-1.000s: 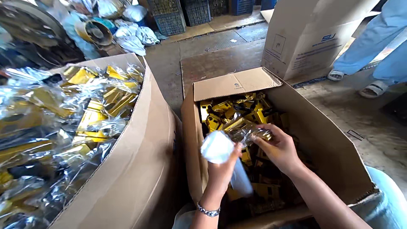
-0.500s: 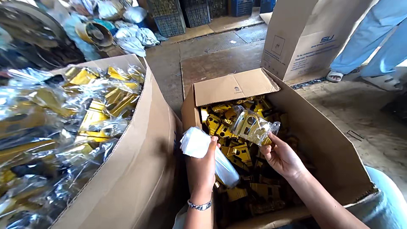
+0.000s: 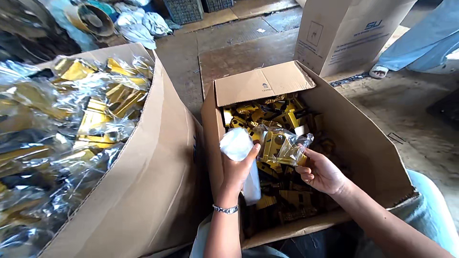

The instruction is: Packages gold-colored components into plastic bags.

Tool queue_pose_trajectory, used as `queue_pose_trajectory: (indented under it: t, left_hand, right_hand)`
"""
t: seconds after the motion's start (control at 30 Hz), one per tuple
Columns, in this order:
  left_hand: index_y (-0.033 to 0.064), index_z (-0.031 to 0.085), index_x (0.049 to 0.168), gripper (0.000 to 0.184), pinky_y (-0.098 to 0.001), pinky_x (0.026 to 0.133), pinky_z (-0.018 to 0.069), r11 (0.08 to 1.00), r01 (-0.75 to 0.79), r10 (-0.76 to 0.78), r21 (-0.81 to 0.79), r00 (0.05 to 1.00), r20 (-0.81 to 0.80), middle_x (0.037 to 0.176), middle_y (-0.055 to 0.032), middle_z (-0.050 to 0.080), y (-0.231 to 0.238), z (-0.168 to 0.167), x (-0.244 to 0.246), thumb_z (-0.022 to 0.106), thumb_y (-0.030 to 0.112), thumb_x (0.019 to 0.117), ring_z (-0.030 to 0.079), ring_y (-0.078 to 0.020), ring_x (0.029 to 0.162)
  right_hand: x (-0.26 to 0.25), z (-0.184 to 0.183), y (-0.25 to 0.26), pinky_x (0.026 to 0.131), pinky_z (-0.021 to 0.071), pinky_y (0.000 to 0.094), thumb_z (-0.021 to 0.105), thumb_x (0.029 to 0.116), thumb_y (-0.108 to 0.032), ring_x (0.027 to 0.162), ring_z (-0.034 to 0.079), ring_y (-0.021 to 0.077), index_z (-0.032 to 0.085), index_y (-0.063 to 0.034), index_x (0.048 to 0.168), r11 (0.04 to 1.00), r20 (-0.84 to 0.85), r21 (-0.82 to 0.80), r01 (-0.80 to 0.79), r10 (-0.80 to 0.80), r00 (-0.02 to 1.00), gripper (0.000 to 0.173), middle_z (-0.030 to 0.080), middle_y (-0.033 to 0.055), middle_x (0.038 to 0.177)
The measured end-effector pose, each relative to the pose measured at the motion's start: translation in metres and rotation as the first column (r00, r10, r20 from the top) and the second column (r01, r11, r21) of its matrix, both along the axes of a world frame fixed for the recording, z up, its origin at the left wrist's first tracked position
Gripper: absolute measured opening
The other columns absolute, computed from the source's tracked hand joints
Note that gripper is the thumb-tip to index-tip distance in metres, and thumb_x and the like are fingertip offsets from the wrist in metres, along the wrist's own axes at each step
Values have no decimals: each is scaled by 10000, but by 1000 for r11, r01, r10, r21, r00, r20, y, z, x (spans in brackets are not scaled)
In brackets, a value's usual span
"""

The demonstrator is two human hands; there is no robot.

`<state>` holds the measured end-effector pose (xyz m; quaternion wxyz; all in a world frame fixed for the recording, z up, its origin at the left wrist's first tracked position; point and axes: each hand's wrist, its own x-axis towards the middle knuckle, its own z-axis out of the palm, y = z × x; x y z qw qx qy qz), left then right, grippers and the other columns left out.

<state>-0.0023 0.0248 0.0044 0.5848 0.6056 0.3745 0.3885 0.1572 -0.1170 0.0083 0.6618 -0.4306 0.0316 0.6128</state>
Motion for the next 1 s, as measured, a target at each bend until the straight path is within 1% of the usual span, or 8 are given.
queue_pose_trajectory:
  t: [0.23, 0.4, 0.7, 0.8, 0.87, 0.9, 0.93, 1.0]
  left_hand:
    - [-40, 545, 1226, 487, -229, 745, 592, 999, 32, -32, -10, 999, -35, 938, -39, 678, -2, -3, 3, 795, 30, 814, 676, -64, 789]
    - [-45, 515, 1261, 527, -241, 767, 592, 998, 5, -6, -70, 1000, -19, 984, -64, 669, -6, -1, 6, 789, 8, 814, 678, -74, 842]
    - [-28, 509, 1233, 488, -240, 716, 594, 992, -65, 73, -112, 995, 68, 917, -44, 663, -6, 3, 10, 758, -55, 814, 673, -81, 765]
    - [-56, 490, 1282, 508, -240, 736, 596, 991, -123, 125, -56, 991, 45, 957, -64, 663, -2, 0, 7, 759, -10, 853, 675, -78, 788]
    - [-97, 509, 1276, 433, -230, 739, 581, 991, -129, 128, -34, 991, -24, 955, -80, 667, 0, 3, 1, 714, 40, 920, 665, -64, 780]
    - [-99, 536, 1248, 362, -232, 729, 577, 992, -111, 108, -62, 992, -59, 941, -81, 676, 0, 8, -4, 678, 48, 950, 664, -67, 765]
    - [-95, 550, 1233, 301, -244, 729, 576, 991, -76, 66, -112, 994, -87, 944, -89, 681, -1, 14, -9, 621, 41, 974, 667, -81, 765]
    - [-88, 553, 1234, 280, -273, 769, 574, 984, 10, -42, -178, 984, -175, 974, -112, 687, -4, 24, -15, 586, 39, 987, 679, -112, 816]
  right_hand:
    - [0, -1, -10, 485, 574, 239, 268, 1117, -448, 611, 697, 139, 534, -119, 1174, 984, 5, -26, -177, 178, 984, 427, 703, 86, 875]
    - [-6, 2, -11, 739, 635, 411, 304, 1120, -435, 966, 731, 283, 428, -156, 1432, 981, 40, -102, -166, 171, 984, 436, 648, 141, 1237]
    - [-6, 3, -6, 655, 631, 287, 344, 1117, -394, 711, 738, 188, 521, -64, 1287, 988, 6, -140, -71, 72, 997, 411, 726, 132, 951]
    - [-7, -2, -10, 689, 635, 292, 414, 1112, -195, 726, 715, 156, 496, -70, 1257, 997, 192, -75, 2, 12, 981, 209, 682, 84, 955]
    - [4, -8, -17, 747, 617, 288, 553, 1008, -16, 809, 695, 129, 555, -2, 1255, 996, 672, -83, -23, 73, 737, 247, 667, 66, 1037]
    - [18, -10, -21, 799, 607, 309, 653, 936, -19, 892, 693, 157, 627, 34, 1233, 982, 889, -176, -61, 185, 418, 302, 668, 116, 1120]
    - [34, -6, -21, 885, 569, 433, 727, 889, -35, 1006, 680, 291, 693, 64, 1175, 952, 951, -294, -88, 300, 67, 304, 672, 227, 1167]
    - [51, 28, -8, 939, 502, 619, 722, 893, -19, 1098, 624, 490, 733, 65, 1090, 807, 788, -573, -140, 497, -363, 214, 633, 326, 1182]
